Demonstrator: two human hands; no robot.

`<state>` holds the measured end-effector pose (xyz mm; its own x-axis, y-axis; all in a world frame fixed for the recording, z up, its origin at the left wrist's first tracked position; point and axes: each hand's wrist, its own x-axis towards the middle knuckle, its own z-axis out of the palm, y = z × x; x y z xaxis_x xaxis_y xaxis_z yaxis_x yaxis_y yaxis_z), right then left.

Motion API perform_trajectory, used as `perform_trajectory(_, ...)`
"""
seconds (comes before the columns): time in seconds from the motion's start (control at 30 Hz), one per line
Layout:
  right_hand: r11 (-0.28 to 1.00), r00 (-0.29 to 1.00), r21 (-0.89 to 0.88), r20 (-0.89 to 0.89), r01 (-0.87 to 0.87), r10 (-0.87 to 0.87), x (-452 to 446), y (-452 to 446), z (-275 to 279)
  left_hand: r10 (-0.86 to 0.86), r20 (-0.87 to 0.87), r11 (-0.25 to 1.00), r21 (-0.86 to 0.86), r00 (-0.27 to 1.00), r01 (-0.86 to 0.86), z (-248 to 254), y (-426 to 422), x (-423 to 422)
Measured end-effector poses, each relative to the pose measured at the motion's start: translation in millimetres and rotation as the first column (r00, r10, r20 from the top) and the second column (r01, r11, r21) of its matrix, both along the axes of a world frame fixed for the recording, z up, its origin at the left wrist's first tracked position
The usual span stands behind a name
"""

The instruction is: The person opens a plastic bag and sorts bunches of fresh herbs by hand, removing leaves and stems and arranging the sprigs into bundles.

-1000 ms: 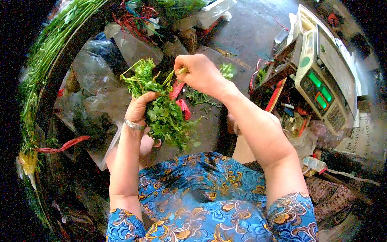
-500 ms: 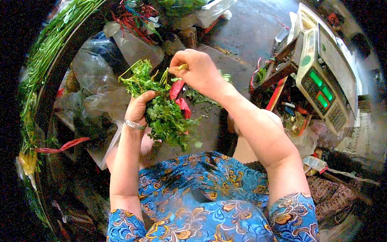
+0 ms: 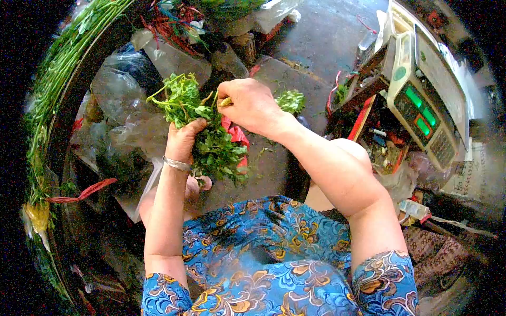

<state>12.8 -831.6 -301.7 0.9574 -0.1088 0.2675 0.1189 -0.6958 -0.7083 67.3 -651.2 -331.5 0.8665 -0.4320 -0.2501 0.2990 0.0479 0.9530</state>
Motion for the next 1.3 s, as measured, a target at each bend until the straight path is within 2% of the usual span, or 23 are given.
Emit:
perform_trajectory(0.03, 1.000, 0.999, -0.006, 0.025, -0.024, 0.024, 0.1, -0.9, -0.2, 0.000, -0.001, 1.000, 0.001, 1.000, 0.000, 0.5, 0.7, 0.1)
perform_trajectory(0.1, 0.999, 0.998, -0.033, 0.048, -0.035, 0.037, 2.1, -3.6, -3.3, -0.051, -0.134, 0.990, -0.139, 0.990, 0.032, 5.3, 1.8, 0.0)
perform_trajectory(0.17, 0.997, 0.996, -0.061, 0.071, -0.046, 0.050, 3.9, -8.2, -3.7, -0.073, -0.194, 0.985, -0.166, 0.978, 0.041, 14.0, 1.3, -3.1)
perform_trajectory(0.23, 0.998, 0.999, -0.059, 0.028, 0.022, -0.020, 5.0, -14.9, 0.2, -0.081, -0.240, 0.967, -0.255, 0.967, 0.017, 7.1, 3.5, 0.4)
perform_trajectory(0.27, 0.996, 0.991, -0.069, 0.127, 0.055, -0.046, 6.0, -17.7, -2.3, -0.071, -0.268, 0.971, -0.240, 0.961, 0.005, 5.3, 5.0, 2.1)
perform_trajectory(0.4, 0.987, 0.977, -0.103, 0.182, 0.127, -0.107, 9.9, -26.3, -6.7, -0.036, -0.319, 0.976, -0.217, 0.947, -0.036, 5.3, 6.3, 3.1)
perform_trajectory(0.47, 0.994, 0.982, 0.078, 0.165, 0.083, -0.095, 8.5, -22.9, -5.2, -0.059, -0.342, 0.974, -0.227, 0.938, -0.021, 9.7, 5.0, 1.7)
perform_trajectory(0.5, 0.993, 0.982, 0.079, 0.164, 0.083, -0.095, 7.4, -21.5, -3.2, -0.059, -0.342, 0.974, -0.226, 0.938, -0.021, 8.6, 3.9, 1.6)
perform_trajectory(0.57, 0.994, 0.998, 0.110, 0.060, -0.011, 0.004, 4.7, -17.6, 1.2, -0.079, -0.246, 0.956, -0.292, 0.966, 0.003, 5.9, 1.6, 1.6)
perform_trajectory(0.6, 0.988, 0.996, 0.148, 0.080, -0.037, 0.025, 3.6, -13.2, 1.5, -0.079, -0.246, 0.957, -0.291, 0.966, 0.004, 5.5, 0.7, 1.0)
perform_trajectory(0.7, 0.971, 1.000, 0.238, 0.005, 0.023, -0.025, 0.9, -2.2, 5.8, -0.046, -0.226, 0.969, -0.248, 0.973, -0.012, 5.2, -0.9, -1.4)
perform_trajectory(0.8, 0.982, 1.000, 0.187, 0.009, 0.011, -0.013, 1.4, 2.2, -0.5, -0.011, -0.085, 0.984, -0.180, 0.996, -0.005, 3.1, -2.3, -4.5)
perform_trajectory(0.93, 0.993, 0.998, 0.107, 0.022, 0.051, -0.054, 2.7, 5.6, -9.6, 0.011, -0.077, 0.995, -0.102, 0.997, -0.019, 2.6, -1.2, -6.1)
perform_trajectory(1.07, 0.995, 0.995, 0.046, 0.025, 0.091, -0.092, 3.0, 9.4, -11.0, 0.019, 0.019, 0.999, -0.048, 1.000, -0.018, 4.8, -5.6, -10.4)
perform_trajectory(1.3, 0.992, 0.997, 0.104, 0.031, 0.065, -0.069, 6.6, 10.9, -11.3, 0.027, 0.052, 1.000, -0.014, 0.998, -0.026, 1.8, -8.3, -10.8)
